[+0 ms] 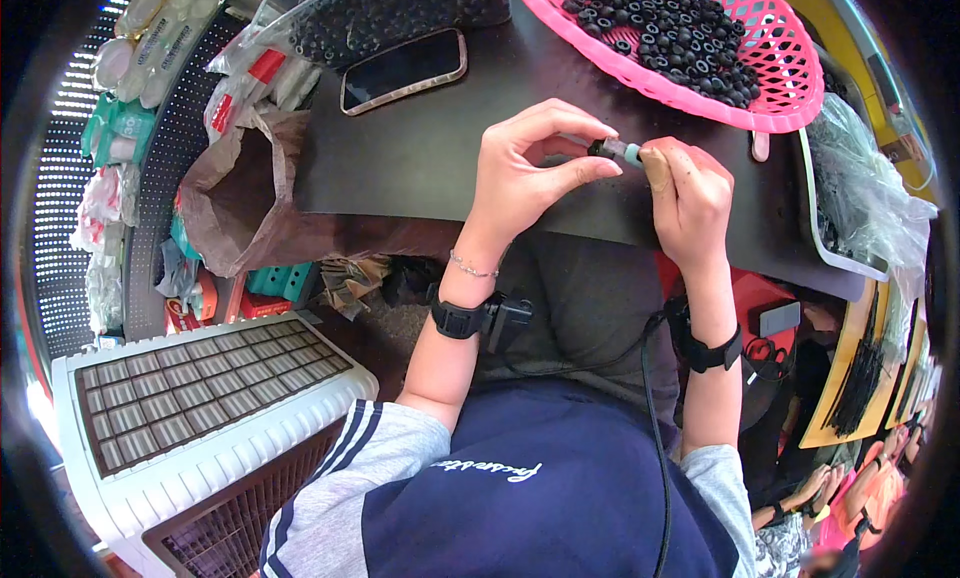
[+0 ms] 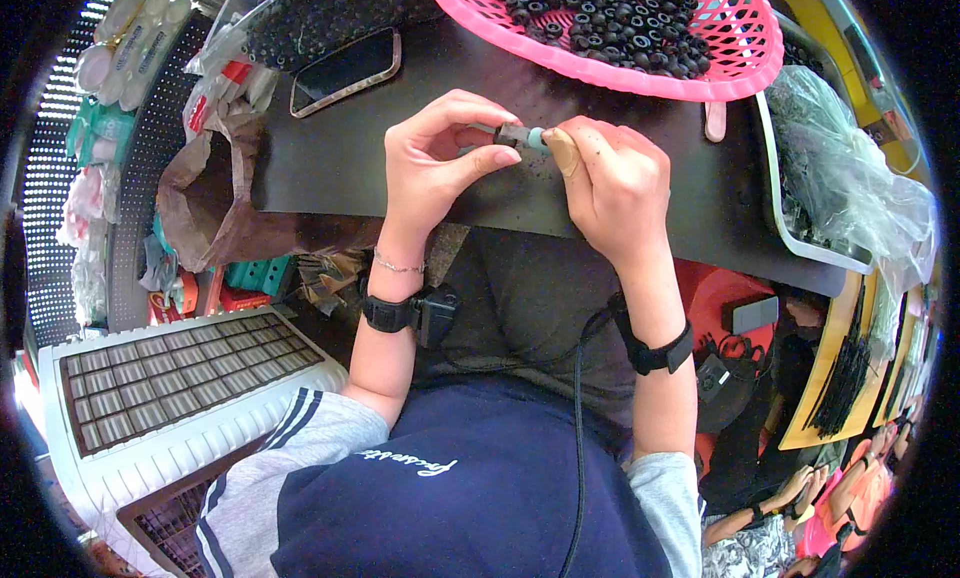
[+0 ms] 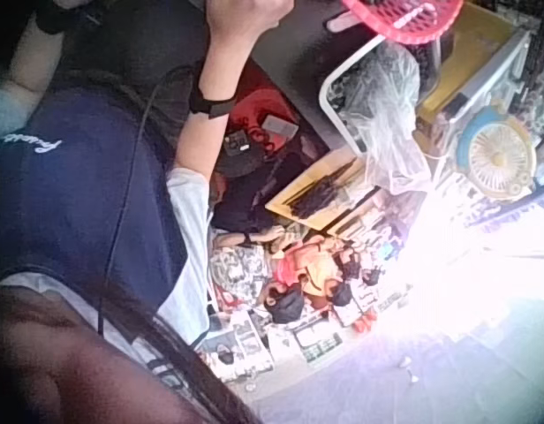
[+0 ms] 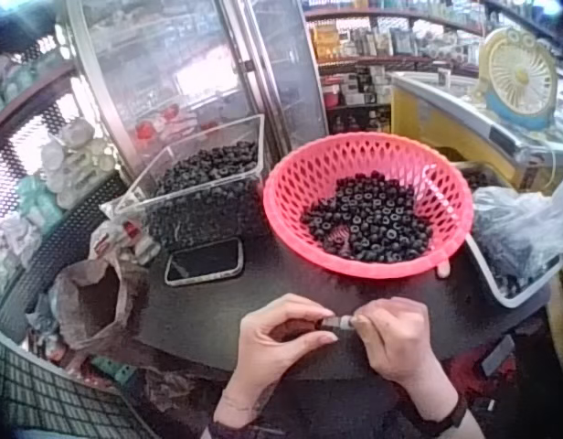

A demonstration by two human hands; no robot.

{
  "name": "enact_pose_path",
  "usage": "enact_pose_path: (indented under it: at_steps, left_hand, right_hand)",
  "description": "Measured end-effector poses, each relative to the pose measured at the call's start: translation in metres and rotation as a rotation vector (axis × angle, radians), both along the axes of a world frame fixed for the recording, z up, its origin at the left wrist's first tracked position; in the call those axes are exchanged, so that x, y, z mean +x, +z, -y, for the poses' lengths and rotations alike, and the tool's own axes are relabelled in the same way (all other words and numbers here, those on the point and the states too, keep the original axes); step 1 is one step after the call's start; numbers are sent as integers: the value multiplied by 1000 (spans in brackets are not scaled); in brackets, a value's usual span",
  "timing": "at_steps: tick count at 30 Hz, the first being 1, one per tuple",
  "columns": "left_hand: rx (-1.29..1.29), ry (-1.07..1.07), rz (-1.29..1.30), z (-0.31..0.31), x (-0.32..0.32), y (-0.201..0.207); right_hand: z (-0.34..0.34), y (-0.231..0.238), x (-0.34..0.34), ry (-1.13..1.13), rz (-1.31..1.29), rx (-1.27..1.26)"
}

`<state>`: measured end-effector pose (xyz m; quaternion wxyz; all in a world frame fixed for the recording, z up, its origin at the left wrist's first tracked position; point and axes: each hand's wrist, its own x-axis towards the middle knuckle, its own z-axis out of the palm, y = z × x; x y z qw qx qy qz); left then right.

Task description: Assembling small black rubber grommets onto a grey plastic component using a small tool.

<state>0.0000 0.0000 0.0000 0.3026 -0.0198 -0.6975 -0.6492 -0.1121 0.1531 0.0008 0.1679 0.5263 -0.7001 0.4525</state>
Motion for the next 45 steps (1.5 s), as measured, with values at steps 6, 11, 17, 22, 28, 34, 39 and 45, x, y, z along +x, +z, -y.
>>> enact_pose_path:
  at_steps: [6,11,17,22,28,34,39,45]
  left_hand:
    - [2,5,7,0,0,3]
    - [13,-5,-13,1,0,1]
    - [11,8,8,-1,1,4]
    - [31,-4,8,-1,0,2]
    - [45,-9,2,-1,1,1]
    - [75,-8,7,0,2,-1]
    - [91,9,-2,-1,1,0]
    - [172,-35,2,-4,2,3]
  right_hand:
    - [2,0,0,1,2,-5]
    - [2,0,0,4,-11,-17]
    - [1,1,1,-14,13,7]
    - [0,0,1,-8,11,7]
    - [0,0,1,5,27,18]
    - [-2,2,1,28,40,44]
    - [-3,2,2,-55,52,-2]
    - [-2,0,1,-85,58,3]
